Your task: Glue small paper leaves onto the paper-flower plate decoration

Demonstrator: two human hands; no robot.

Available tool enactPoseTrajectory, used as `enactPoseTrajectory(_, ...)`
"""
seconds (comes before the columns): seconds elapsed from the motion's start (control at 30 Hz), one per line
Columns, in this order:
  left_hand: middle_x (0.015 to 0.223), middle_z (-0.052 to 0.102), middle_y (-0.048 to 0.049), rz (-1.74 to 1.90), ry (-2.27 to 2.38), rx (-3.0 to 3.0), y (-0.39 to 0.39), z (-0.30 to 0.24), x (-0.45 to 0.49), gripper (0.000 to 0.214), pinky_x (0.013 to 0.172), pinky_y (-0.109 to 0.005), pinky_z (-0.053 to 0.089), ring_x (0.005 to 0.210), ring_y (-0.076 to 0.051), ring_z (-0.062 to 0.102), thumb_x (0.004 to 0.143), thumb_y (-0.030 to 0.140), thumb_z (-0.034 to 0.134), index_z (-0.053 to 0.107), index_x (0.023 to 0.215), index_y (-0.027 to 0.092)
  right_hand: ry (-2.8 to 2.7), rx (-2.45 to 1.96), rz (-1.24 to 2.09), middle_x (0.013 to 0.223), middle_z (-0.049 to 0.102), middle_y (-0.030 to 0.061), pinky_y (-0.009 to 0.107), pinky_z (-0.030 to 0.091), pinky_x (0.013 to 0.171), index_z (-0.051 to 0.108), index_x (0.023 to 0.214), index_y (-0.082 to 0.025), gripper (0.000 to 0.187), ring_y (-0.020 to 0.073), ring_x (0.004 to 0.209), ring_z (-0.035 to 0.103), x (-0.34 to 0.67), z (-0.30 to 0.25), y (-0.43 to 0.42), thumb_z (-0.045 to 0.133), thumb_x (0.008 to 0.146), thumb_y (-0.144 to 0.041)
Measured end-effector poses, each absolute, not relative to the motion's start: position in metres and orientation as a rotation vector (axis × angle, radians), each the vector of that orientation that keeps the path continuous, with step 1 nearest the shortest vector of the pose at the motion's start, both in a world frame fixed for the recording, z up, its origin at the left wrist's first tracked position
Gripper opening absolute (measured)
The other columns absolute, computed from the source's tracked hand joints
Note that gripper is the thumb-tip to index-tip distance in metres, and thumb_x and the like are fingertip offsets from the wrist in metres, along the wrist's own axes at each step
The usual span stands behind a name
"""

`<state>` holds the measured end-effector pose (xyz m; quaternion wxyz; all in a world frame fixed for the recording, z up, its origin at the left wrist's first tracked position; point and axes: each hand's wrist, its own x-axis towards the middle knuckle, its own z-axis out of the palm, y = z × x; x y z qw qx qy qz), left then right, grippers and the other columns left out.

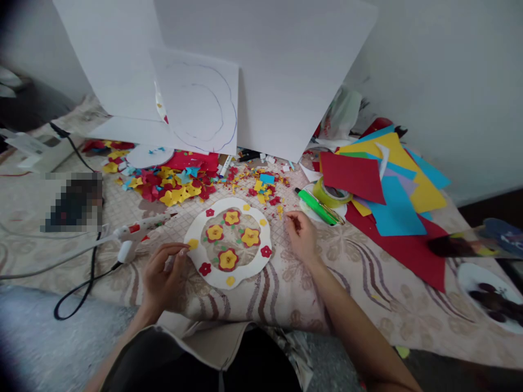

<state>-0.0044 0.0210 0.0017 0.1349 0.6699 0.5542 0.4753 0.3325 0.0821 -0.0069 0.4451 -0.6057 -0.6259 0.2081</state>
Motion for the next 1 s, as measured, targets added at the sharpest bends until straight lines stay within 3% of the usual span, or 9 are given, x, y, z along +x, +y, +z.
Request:
enactPoseTrajectory(0.2, 0.087, 0.066, -0.0029, 1.374, 1.596, 1.969, 0.021, 0.001, -0.007, 0.006, 0.076, -0.028, 0.050, 0.082, -0.014, 0.062, 0.085, 0.013, 0.058, 0.062, 0.085, 0.017, -1.832, -1.505, 0.416, 0.086, 0.061, 0.0039, 0.028, 0.045, 0.057, 0.062, 0.090, -0.021, 0.011, 0.0159, 0.066, 0.056, 0.335, 0.015, 0.117, 0.053, 0.084, -0.023)
enactPoseTrajectory(0.37, 0.087, 0.066, -0.0034, 1.382, 1.590, 1.962, 0.022, 0.002, -0.006, 0.005, 0.075, -0.028, 0.050, 0.082, -0.014, 0.062, 0.085, 0.013, 0.058, 0.062, 0.085, 0.017, -1.948, -1.510, 0.297, 0.088, 0.059, 0.0057, 0.032, 0.049, 0.068, 0.061, 0.085, -0.020, 0.011, 0.0175, 0.069, 0.057, 0.334, 0.017, 0.159, 0.052, 0.081, -0.018)
enactPoseTrajectory(0.57, 0.087, 0.066, -0.0033, 1.385, 1.609, 1.946, 0.023, 0.001, -0.005, 0.005, 0.076, -0.028, 0.050, 0.082, -0.014, 0.062, 0.085, 0.014, 0.058, 0.062, 0.085, 0.017, -1.984, -1.558, 0.192, 0.098, 0.057, 0.0097, 0.039, 0.047, 0.086, 0.061, 0.089, -0.020, 0.014, 0.0248, 0.095, 0.057, 0.330, 0.004, 0.193, 0.055, 0.077, -0.018)
enactPoseTrajectory(0.87, 0.085, 0.065, -0.0039, 1.369, 1.610, 1.880, 0.019, 0.005, -0.003, 0.007, 0.073, -0.028, 0.051, 0.081, -0.015, 0.062, 0.086, 0.015, 0.056, 0.062, 0.083, 0.018, -1.903, -1.562, 0.241, 0.080, 0.060, 0.0081, 0.040, 0.048, 0.079, 0.058, 0.071, -0.020, 0.004, 0.0243, 0.078, 0.058, 0.334, -0.004, 0.208, 0.055, 0.070, -0.017)
enactPoseTrajectory(1.0, 0.085, 0.065, -0.0034, 1.368, 1.593, 1.868, 0.019, 0.003, -0.003, 0.007, 0.072, -0.027, 0.050, 0.080, -0.014, 0.062, 0.086, 0.015, 0.055, 0.061, 0.084, 0.018, -1.782, -1.533, 0.327, 0.076, 0.063, 0.0048, 0.037, 0.048, 0.072, 0.058, 0.073, -0.020, 0.004, 0.0201, 0.067, 0.057, 0.339, -0.004, 0.205, 0.056, 0.070, -0.021)
